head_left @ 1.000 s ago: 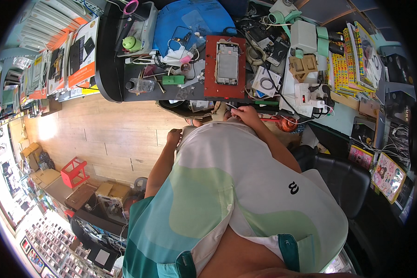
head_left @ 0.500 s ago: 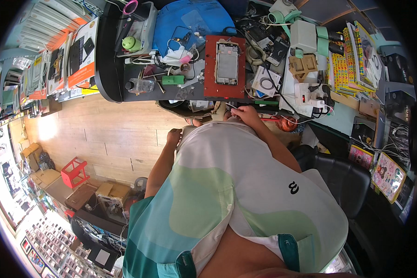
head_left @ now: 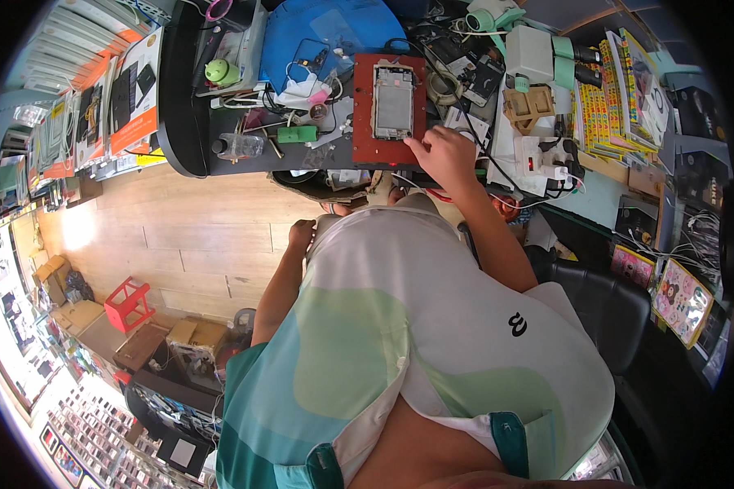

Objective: The person is working on a disassembled electronic device, possibly a smartphone, using various tools and components. They handle a plastic bottle, a small tool, and the device itself, performing actions such as pouring liquid, manipulating components, and inspecting the device.

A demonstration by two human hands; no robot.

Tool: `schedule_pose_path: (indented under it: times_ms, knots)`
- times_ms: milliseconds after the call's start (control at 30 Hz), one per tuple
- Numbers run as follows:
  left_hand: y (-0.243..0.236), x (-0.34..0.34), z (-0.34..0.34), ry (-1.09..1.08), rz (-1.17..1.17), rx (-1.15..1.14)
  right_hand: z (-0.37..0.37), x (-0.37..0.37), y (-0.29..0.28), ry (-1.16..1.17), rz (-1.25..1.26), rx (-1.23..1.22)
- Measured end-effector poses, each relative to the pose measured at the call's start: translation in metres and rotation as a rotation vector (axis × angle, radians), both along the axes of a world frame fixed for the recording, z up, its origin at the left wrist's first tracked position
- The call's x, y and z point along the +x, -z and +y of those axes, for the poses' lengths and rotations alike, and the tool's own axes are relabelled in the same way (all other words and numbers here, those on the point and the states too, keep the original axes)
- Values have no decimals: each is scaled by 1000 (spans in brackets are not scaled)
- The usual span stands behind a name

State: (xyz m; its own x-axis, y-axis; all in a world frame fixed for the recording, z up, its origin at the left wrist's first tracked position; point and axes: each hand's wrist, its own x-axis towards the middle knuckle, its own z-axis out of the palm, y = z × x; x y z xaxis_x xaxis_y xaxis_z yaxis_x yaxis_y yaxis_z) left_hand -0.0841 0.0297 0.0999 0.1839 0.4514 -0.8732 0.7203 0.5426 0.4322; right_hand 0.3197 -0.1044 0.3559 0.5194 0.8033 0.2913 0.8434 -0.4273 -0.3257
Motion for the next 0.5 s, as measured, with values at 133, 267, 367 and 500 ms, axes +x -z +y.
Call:
schedule_pose_path:
  times_ms: [133, 267, 367, 500]
  knots:
    - [-13, 11, -1, -36, 10, -3, 13, 8, -1, -29, -45, -57]
    - [-18, 8, -6, -68, 28, -2, 18, 11, -3, -27, 11, -52]
    - [-12, -2, -7, -26, 45, 22, 18, 12, -3, -18, 45, -50]
    - [-1, -12, -8, -44, 44, 18, 19, 11, -2, -4, 81, -48]
